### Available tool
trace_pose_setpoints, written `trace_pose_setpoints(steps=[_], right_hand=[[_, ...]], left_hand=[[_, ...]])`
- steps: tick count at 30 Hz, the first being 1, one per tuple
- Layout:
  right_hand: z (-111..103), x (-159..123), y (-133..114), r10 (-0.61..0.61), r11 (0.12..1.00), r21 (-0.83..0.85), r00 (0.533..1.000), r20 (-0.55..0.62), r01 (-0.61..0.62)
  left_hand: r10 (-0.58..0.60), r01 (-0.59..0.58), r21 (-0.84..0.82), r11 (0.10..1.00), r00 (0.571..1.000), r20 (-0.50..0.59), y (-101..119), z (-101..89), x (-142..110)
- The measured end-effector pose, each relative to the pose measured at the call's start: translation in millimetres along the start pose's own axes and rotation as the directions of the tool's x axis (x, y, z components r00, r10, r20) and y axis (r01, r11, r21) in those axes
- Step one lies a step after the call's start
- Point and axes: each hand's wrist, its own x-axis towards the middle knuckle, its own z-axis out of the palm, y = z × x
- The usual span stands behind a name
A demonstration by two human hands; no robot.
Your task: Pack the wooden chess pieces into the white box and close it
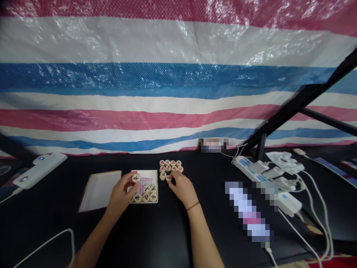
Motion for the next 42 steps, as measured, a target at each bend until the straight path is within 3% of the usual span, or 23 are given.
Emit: trace_pose_setpoints(steps=[5,8,11,14,17,21,29,42], right_hand=[[-8.1,-5.1,-28.9,-0.089,0.975,0.190,0.988,-0.126,0.112],[-1.4,-10.3,-52.9,-0.206,0.924,0.309,0.974,-0.094,0.225],[6.2,-12.8,-66.1,-0.269,0.903,0.324,0.959,-0.087,0.283],[2.9,-11.3,-57.9,-0.220,0.930,0.272,0.967,-0.132,0.248],[-7.9,-7.8,-34.1,-0.094,0.987,0.113,0.979,-0.182,0.116],[-13.4,-4.2,-7.7,0.015,1.000,-0.026,0.999,-0.046,-0.016],[0.5,-2.7,-3.3,0.033,0.997,-0.063,0.999,-0.012,-0.033],[12.2,-2.1,-11.6,0.086,0.981,-0.171,0.994,-0.061,-0.095]], left_hand=[[0.158,-0.171,0.195,0.966,0.984,0.077,11.6,0.9,-5.7],[0.237,-0.264,0.213,0.941,0.961,0.141,13.3,6.1,-9.5],[0.250,-0.291,0.224,0.930,0.949,0.192,12.3,8.9,-10.6],[0.217,-0.284,0.258,0.924,0.941,0.259,11.5,6.3,-9.1],[0.170,-0.295,0.311,0.903,0.913,0.371,10.6,1.9,-7.7],[0.123,-0.343,0.365,0.865,0.852,0.509,8.7,1.7,-9.1],[0.086,-0.319,0.441,0.839,0.878,0.471,7.4,6.7,-11.6],[0.097,-0.322,0.424,0.847,0.877,0.471,6.3,6.4,-10.8]])
